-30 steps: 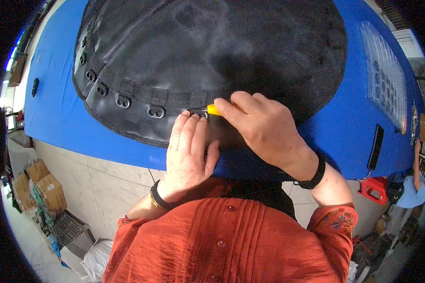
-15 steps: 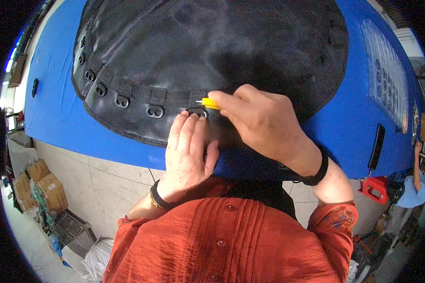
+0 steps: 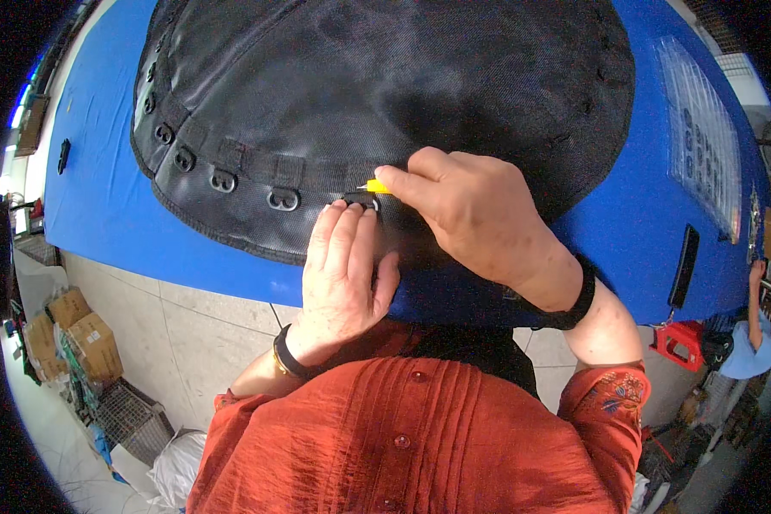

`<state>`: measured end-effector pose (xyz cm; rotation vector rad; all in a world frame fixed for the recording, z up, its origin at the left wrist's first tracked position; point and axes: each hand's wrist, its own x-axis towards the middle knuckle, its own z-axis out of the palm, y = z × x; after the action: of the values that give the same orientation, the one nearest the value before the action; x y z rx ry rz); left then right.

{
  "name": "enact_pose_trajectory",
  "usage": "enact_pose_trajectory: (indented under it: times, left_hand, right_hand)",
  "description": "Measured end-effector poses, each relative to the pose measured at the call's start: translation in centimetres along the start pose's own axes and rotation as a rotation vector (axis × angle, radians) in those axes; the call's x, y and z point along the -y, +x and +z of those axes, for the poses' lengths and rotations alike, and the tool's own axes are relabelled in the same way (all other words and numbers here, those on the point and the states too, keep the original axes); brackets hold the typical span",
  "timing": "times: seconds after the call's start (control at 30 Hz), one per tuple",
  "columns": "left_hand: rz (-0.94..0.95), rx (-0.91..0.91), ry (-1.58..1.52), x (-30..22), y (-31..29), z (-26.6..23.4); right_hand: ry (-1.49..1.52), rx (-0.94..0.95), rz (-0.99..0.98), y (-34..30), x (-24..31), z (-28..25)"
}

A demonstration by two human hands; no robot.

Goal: Trimming excess material from the edge of a circular mesh mat using a utility knife.

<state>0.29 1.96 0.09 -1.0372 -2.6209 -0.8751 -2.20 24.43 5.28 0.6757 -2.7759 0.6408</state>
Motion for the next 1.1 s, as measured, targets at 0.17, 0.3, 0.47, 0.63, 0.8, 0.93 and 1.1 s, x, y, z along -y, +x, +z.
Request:
enact_pose_trajectory:
  times: [0.17,0.3,0.47,0.63,0.8,0.93,1.1]
  left_hand:
    - [-0.001,-0.004,-0.005,0.03,0.05,-0.02]
    - [0.003,-0.004,-0.004,-0.01,0.15,0.03]
    - [0.004,-0.009,0.002,0.0,0.06,0.03]
    - [0.008,-0.005,0.014,-0.12,0.1,-0.06]
    - [0.009,-0.008,0.007,-0.01,0.06,0.07]
    - [0.015,-0.016,0.009,0.1,-0.08,0.14]
    - [0.006,-0.003,0.006,0.02,0.01,0.06]
  right_hand:
    - [-0.045,0.009,-0.037,-0.09,0.01,-0.15]
    - [-0.005,-0.016,-0.032,-0.24,-0.45,0.21]
    - [-0.027,0.003,-0.073,-0.08,-0.41,0.02]
    - [-0.013,0.005,-0.059,-0.35,-0.48,0.15]
    - [0.092,0.004,0.037,-0.58,-0.3,0.75]
    - [0.062,0.026,0.027,-0.42,0.09,0.26]
    - [0.036,0.005,0.05,-0.85,0.2,0.76]
